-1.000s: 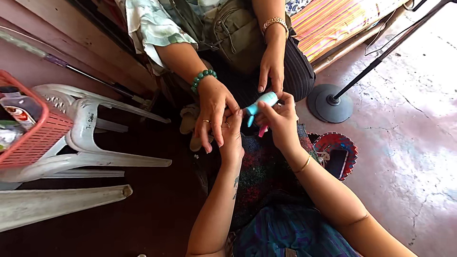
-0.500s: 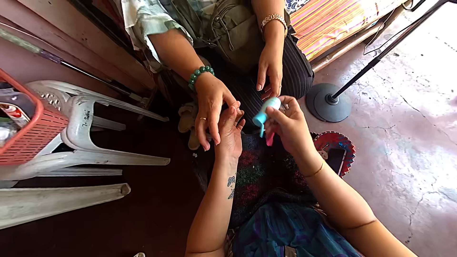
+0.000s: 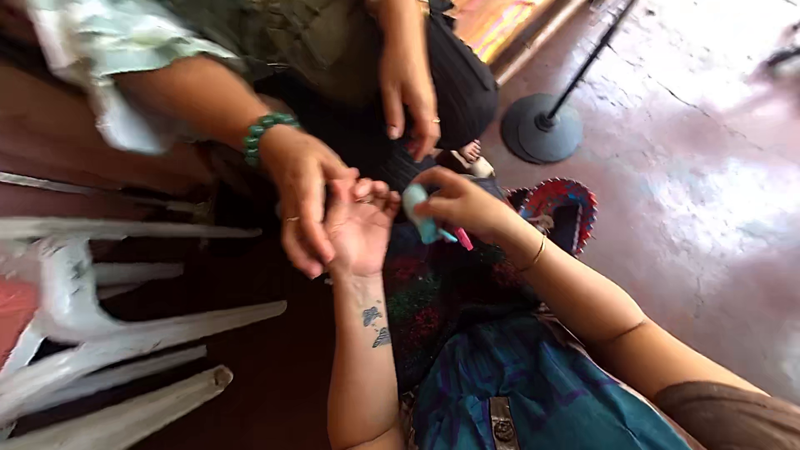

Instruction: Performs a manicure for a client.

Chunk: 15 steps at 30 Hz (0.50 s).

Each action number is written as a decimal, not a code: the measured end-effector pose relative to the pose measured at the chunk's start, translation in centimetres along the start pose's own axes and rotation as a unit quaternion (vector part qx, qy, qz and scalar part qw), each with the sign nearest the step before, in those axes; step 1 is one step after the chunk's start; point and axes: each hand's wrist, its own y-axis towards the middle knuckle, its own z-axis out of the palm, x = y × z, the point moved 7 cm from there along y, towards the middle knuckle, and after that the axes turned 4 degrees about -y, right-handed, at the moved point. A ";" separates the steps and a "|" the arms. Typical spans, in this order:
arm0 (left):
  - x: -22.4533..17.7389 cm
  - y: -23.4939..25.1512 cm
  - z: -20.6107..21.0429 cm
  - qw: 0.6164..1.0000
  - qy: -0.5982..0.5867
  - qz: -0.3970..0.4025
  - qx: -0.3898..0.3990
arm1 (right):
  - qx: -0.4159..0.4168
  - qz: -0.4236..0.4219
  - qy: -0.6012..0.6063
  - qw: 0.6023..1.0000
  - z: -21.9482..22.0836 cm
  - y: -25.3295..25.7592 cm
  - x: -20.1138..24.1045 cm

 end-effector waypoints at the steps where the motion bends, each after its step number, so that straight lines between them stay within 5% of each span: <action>1: -0.1 0.3 -0.3 1.000 -0.017 0.001 0.007 | 0.043 -0.008 -0.119 0.992 0.4 -1.1 -0.5; 4: -0.1 0.7 -0.5 0.999 -0.042 0.014 0.007 | 0.172 0.050 -0.387 0.904 3.7 -4.8 -2.7; 7: -0.1 0.8 -0.5 0.998 -0.045 0.033 -0.005 | 0.243 0.088 -0.472 0.843 5.9 -7.4 -3.3; 11: -0.2 -0.4 -0.8 0.996 0.090 0.025 0.003 | 0.065 0.036 -0.381 0.921 -1.2 -7.9 -1.3; 13: -0.6 -2.5 -1.0 0.941 0.334 0.046 0.014 | -0.032 0.086 -0.373 0.923 -8.1 -8.0 -2.6; 15: -1.4 -5.4 -1.4 0.814 0.571 0.100 0.028 | -0.116 0.194 -0.415 0.881 -15.2 -8.7 -6.9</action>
